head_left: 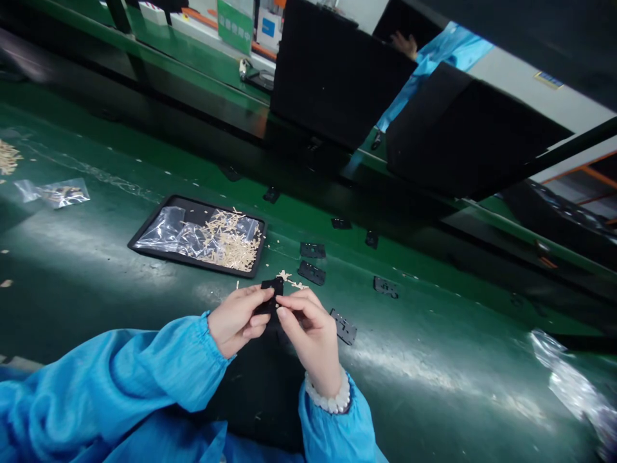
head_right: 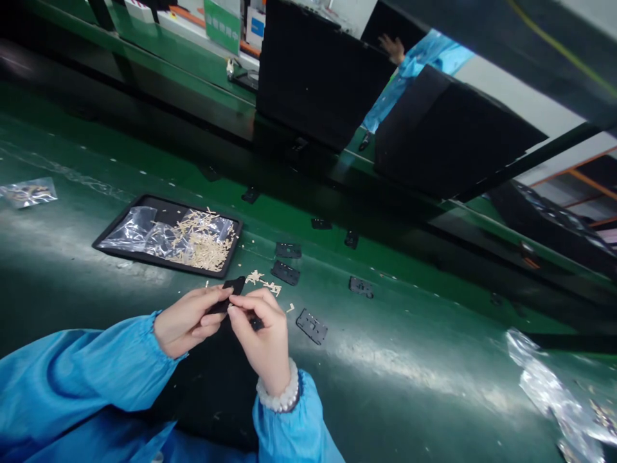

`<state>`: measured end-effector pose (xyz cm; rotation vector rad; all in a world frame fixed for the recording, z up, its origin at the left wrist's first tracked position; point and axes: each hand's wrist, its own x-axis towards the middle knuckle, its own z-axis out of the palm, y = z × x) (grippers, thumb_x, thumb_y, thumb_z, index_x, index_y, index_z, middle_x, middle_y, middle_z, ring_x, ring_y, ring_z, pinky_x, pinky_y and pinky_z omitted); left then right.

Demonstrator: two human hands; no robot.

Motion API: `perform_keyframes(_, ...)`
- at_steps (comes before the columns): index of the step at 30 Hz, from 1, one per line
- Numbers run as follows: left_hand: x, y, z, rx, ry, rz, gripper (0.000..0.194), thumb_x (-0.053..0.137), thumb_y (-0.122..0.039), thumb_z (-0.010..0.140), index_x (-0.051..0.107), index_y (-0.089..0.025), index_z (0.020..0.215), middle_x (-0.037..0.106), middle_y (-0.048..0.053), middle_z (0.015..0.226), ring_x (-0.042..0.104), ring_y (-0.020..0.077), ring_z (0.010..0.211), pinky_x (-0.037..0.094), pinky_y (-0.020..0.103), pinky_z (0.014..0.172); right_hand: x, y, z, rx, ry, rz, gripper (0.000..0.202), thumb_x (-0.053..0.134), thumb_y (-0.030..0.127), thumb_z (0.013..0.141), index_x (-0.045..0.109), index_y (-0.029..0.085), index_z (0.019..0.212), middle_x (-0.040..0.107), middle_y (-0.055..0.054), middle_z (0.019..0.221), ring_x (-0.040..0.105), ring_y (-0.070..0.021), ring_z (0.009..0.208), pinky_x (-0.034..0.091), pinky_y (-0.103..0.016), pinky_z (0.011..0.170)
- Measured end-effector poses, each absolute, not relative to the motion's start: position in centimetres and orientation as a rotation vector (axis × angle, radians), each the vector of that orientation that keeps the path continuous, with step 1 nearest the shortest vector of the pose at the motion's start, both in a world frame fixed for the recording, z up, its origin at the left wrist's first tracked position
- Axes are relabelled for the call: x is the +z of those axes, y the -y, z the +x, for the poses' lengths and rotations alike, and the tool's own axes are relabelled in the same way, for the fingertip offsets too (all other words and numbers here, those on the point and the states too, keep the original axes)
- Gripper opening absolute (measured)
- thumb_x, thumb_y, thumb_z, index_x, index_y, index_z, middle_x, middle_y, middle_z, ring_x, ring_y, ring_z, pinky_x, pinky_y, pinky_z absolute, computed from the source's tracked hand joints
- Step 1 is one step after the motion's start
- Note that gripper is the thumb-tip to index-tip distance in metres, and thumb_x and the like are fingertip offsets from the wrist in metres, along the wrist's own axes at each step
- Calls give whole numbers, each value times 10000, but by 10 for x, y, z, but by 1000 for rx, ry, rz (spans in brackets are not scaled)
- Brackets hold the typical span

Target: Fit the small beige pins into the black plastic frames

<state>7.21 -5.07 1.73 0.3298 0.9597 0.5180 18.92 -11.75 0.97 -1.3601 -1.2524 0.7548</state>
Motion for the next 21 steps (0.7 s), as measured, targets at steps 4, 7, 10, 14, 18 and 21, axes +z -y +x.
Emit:
perform_keyframes(4, 18, 51, 73, 533, -976, 336, 219, 455, -89, 876, 456, -128, 660, 453, -68, 498, 285, -20, 272, 170, 68, 234, 13, 119, 185, 652, 1333, -1386, 171, 579, 114, 797, 682, 201, 901, 580, -22, 783, 575, -120, 689, 496, -233, 590)
perform_keyframes(7, 17, 52, 74, 566, -979, 349, 208, 455, -87, 874, 446, -137, 673, 462, -67, 499, 293, -14, 274, 178, 72, 237, 13, 120, 182, 609, 1384, -1405, 177, 565, 110, 801, 665, 202, 914, 583, -27, 802, 582, -127, 702, 503, -237, 594)
perform_keyframes(10, 14, 52, 73, 587, -975, 358, 192, 452, -95, 875, 455, -140, 689, 463, -65, 493, 289, -8, 274, 187, 79, 240, 12, 119, 182, 595, 1440, -1440, 183, 556, 120, 805, 645, 209, 938, 581, -35, 838, 582, -130, 703, 509, -243, 594)
perform_keyframes(14, 10, 51, 73, 538, -977, 358, 192, 464, -102, 863, 493, -119, 674, 486, -42, 503, 287, -13, 282, 180, 78, 247, 10, 116, 192, 675, 1631, -1403, 228, 567, 161, 830, 632, 215, 1042, 590, -41, 858, 587, -137, 737, 517, -255, 643)
perform_keyframes(18, 10, 48, 72, 452, -967, 376, 177, 527, -181, 847, 506, -126, 680, 449, -61, 476, 254, -8, 280, 152, 93, 252, 20, 110, 213, 589, 1837, -1368, 199, 547, 188, 865, 661, 219, 1025, 644, -43, 856, 615, -140, 774, 514, -256, 690)
perform_keyframes(21, 8, 38, 70, 481, -944, 519, 211, 525, -350, 850, 543, -142, 821, 547, -17, 590, 288, 16, 303, 162, 126, 259, 34, 90, 238, 276, 1989, -1451, 192, 527, 212, 884, 686, 211, 993, 688, -45, 851, 636, -140, 767, 503, -253, 704)
